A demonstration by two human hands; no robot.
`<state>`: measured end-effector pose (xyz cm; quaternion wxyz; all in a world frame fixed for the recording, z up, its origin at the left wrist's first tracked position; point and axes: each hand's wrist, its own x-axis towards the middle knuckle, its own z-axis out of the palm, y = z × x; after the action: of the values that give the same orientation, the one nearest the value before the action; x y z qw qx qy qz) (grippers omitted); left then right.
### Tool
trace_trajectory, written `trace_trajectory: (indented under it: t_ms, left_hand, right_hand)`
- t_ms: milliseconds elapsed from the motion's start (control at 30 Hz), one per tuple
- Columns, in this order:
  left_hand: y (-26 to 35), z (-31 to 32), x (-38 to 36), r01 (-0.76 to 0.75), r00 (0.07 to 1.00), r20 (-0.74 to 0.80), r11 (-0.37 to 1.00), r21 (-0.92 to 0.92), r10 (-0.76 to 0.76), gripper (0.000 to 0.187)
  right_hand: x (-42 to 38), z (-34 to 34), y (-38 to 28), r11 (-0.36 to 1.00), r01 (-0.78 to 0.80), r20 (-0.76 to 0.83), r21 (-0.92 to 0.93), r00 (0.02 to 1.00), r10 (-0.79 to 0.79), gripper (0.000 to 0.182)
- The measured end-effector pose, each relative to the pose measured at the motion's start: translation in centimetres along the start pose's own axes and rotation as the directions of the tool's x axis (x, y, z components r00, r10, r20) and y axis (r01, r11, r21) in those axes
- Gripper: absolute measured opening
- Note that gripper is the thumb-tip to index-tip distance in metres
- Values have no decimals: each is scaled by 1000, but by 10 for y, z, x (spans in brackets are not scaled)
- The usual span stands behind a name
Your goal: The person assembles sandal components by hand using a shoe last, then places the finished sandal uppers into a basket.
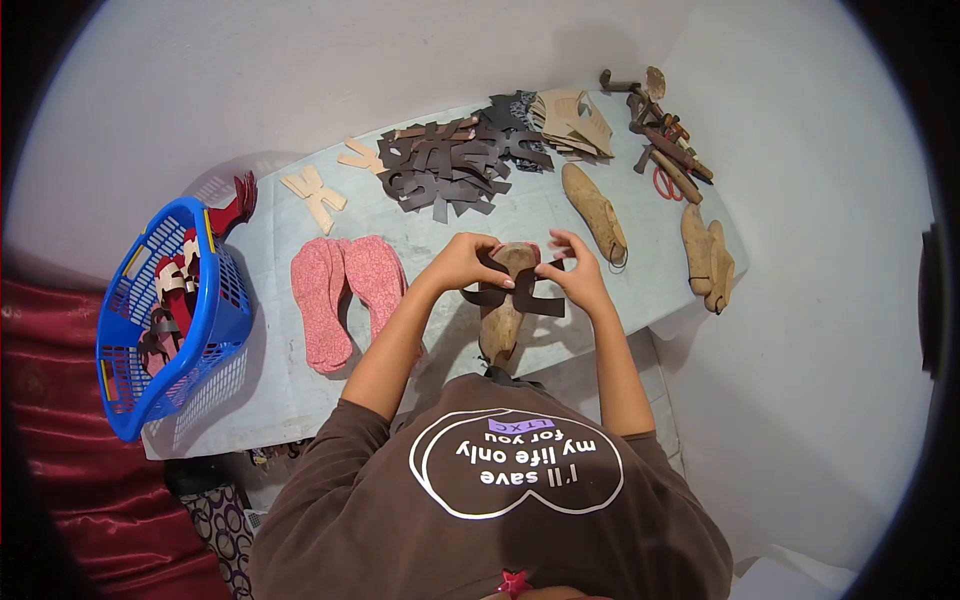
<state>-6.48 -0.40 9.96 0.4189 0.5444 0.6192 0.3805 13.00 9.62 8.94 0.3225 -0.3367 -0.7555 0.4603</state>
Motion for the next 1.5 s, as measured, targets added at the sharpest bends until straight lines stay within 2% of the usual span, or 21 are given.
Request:
trace_trajectory:
  t_ms: [33,100,133,300,367,433,567,700,767,867,1000,1067,1100,1167,1200,1267,1300,1367,1400,1467,1500]
  left_hand:
    - [-2,-1,0,-1,1000,0,999,-37,1,38]
    - [-6,-4,-2,-1,1000,-2,997,-72,1,36]
    - [-7,-6,-3,-1,1000,5,996,-95,2,35]
    - [-16,-10,-5,17,1000,14,994,-112,-16,33]
    - [-12,-9,-7,-9,997,79,985,-173,23,33]
    - [-4,-9,-10,10,997,81,984,-181,5,33]
    - [-3,-11,-12,31,993,122,967,-251,0,33]
    - [-3,-13,-13,27,991,135,976,-217,3,33]
    - [3,-13,-15,33,986,166,980,-195,0,34]
    - [5,-3,-15,-13,987,154,991,-131,33,36]
    - [16,-1,-19,-68,992,94,990,-120,79,39]
    - [30,-2,-24,-92,995,37,994,-62,94,42]
    - [24,0,-22,-92,995,39,994,-63,94,42]
    - [8,2,-15,-416,909,23,909,-17,416,45]
    - [7,1,-16,-415,910,24,910,-17,415,45]
    - [5,-3,-17,-91,976,181,981,-169,122,47]
    - [4,-4,-16,-91,976,183,982,-168,122,47]
    - [2,-5,-15,-40,972,215,971,-237,92,45]
    - [1,-6,-14,-39,973,214,971,-236,91,45]
    - [-2,-4,-15,-72,976,186,970,-232,117,43]
    - [-4,-5,-15,-68,976,185,970,-234,113,43]
  right_hand:
    - [0,-3,15,1000,1,0,-1,1000,-1,43]
    - [-3,-5,30,937,-252,205,242,957,204,28]
    - [-8,-5,28,914,-286,210,288,950,231,15]
    - [-9,12,28,819,-340,228,463,938,261,9]
    - [-5,18,28,769,-354,250,533,934,257,8]
    - [-2,23,27,617,-533,393,579,845,362,8]
    - [0,25,14,503,-642,499,579,767,404,9]
    - [9,25,28,523,-686,592,506,717,367,9]
    - [13,23,25,554,-744,718,373,610,336,12]
    - [19,22,7,617,-736,809,278,525,263,18]
    - [23,19,6,734,-657,758,172,564,328,16]
    - [23,21,13,796,-595,658,114,645,388,13]
    - [23,20,11,795,-596,657,114,645,390,13]
    - [22,21,6,873,-485,627,61,699,344,11]
    - [20,23,8,872,-486,627,62,698,345,11]
    - [16,28,16,923,-380,506,65,809,298,13]
    - [13,31,24,923,-380,505,66,810,298,13]
    - [3,36,40,968,-247,252,44,941,228,16]
    - [0,34,38,968,-246,253,45,940,227,16]
    - [-12,26,33,859,-380,127,343,925,358,21]
    - [-19,19,41,857,-384,131,343,923,361,21]
